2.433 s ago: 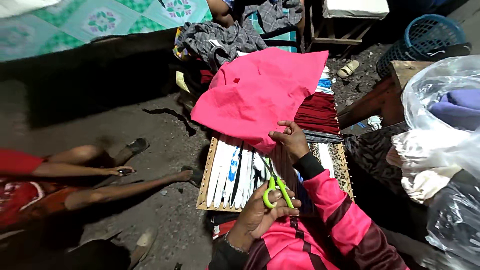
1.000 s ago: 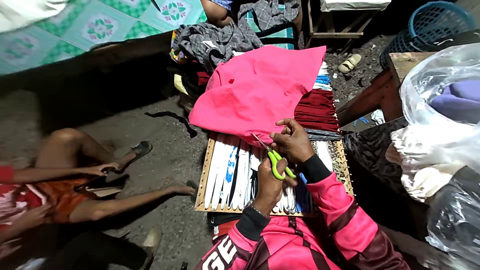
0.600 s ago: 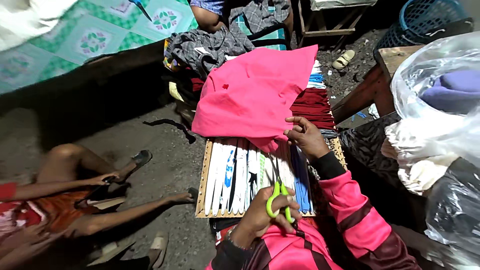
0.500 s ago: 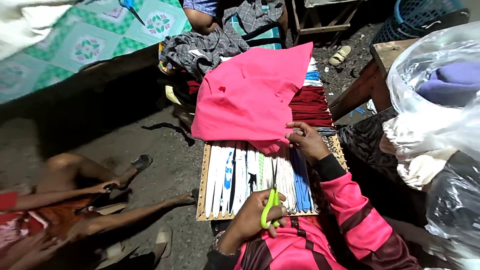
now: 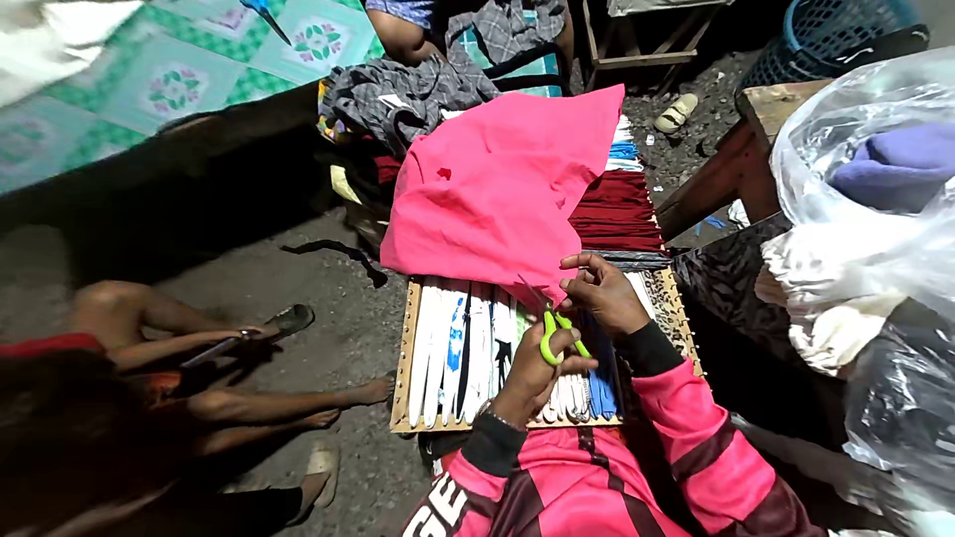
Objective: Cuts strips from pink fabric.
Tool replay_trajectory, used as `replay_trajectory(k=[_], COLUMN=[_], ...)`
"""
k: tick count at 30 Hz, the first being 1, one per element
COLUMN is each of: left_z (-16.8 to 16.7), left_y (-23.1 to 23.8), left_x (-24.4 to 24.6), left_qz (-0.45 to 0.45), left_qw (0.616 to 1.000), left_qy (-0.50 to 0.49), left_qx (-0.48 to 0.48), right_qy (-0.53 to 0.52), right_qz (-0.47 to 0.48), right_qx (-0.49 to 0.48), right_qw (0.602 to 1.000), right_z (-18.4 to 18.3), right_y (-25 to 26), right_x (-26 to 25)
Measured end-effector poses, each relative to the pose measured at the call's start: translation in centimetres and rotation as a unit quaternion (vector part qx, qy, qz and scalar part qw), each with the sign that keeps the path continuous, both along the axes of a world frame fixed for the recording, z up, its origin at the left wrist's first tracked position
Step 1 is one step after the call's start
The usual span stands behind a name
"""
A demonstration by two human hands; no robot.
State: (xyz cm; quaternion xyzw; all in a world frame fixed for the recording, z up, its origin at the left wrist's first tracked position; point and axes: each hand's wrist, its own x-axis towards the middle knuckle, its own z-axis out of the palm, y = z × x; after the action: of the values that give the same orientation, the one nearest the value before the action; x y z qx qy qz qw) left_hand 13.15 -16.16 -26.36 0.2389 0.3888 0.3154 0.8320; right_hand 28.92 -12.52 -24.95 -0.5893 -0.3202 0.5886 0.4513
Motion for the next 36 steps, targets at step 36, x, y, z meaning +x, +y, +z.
replay_trajectory(k=[36], left_z=[3.1], left_y=[-3.1], left_x=[-9.0], left_qz=[-0.240], left_qw=[0.962], left_qy=[0.115], left_qx=[0.058], right_qy=[0.136], right_qz=[-0.104], right_qx=[-0.013], right_qw=[0.985], right_z=[-2.1], right_y=[-0.6], right_x=[-0.4])
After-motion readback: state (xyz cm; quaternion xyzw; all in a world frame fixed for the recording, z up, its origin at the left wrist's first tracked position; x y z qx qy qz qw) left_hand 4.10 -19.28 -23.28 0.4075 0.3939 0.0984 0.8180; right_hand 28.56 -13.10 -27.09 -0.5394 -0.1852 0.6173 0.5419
